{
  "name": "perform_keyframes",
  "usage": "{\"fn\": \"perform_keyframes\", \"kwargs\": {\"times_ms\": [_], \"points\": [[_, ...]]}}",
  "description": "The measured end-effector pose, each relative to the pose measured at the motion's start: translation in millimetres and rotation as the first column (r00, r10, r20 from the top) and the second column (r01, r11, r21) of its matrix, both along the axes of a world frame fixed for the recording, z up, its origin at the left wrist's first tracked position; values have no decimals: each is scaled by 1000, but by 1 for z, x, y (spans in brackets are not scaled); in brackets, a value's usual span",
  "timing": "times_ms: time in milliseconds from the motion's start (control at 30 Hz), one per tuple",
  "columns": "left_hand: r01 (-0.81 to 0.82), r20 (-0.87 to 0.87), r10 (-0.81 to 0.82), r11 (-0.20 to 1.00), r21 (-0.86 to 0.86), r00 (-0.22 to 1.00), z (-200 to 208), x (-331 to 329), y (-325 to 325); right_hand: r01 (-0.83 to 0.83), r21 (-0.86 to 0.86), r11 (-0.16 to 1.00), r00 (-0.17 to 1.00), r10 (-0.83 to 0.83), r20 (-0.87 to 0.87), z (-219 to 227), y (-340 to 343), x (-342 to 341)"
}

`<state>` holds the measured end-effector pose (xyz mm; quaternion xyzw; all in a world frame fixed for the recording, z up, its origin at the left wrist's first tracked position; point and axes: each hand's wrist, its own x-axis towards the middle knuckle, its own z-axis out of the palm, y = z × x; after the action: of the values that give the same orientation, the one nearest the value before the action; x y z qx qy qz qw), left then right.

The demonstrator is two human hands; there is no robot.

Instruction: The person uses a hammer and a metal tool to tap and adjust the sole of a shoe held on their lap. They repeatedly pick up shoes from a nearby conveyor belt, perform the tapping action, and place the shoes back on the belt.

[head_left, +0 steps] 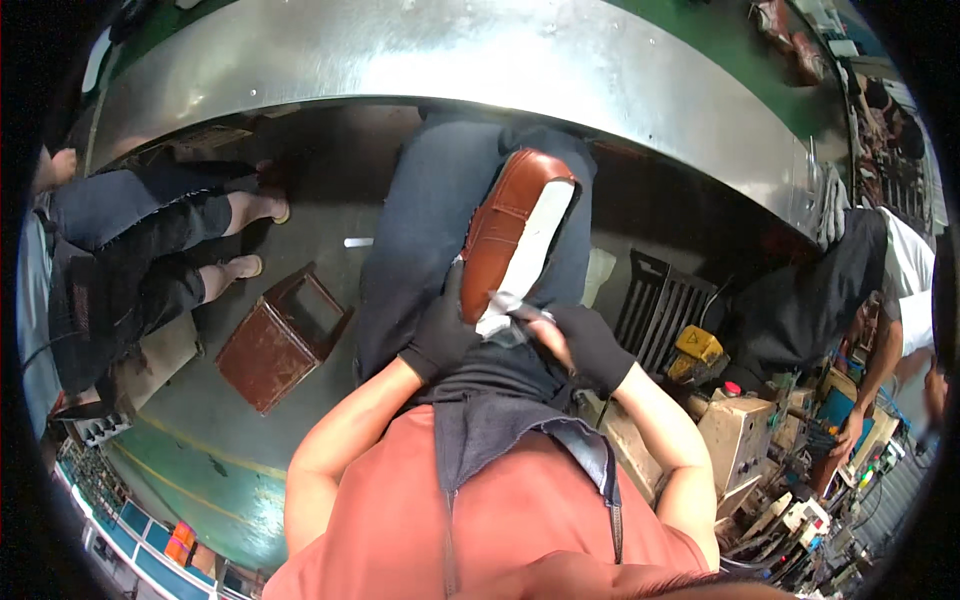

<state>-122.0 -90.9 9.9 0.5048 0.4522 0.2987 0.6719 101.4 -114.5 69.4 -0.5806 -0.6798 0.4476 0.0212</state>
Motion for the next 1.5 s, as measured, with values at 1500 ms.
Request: {"fn": "perform_keyframes", "kwargs": {"times_ms": [1500], "points": [[282, -366, -171, 919, 275, 915, -8, 3, 18, -296, 350, 888, 945, 327, -29, 25, 76, 19]]}}
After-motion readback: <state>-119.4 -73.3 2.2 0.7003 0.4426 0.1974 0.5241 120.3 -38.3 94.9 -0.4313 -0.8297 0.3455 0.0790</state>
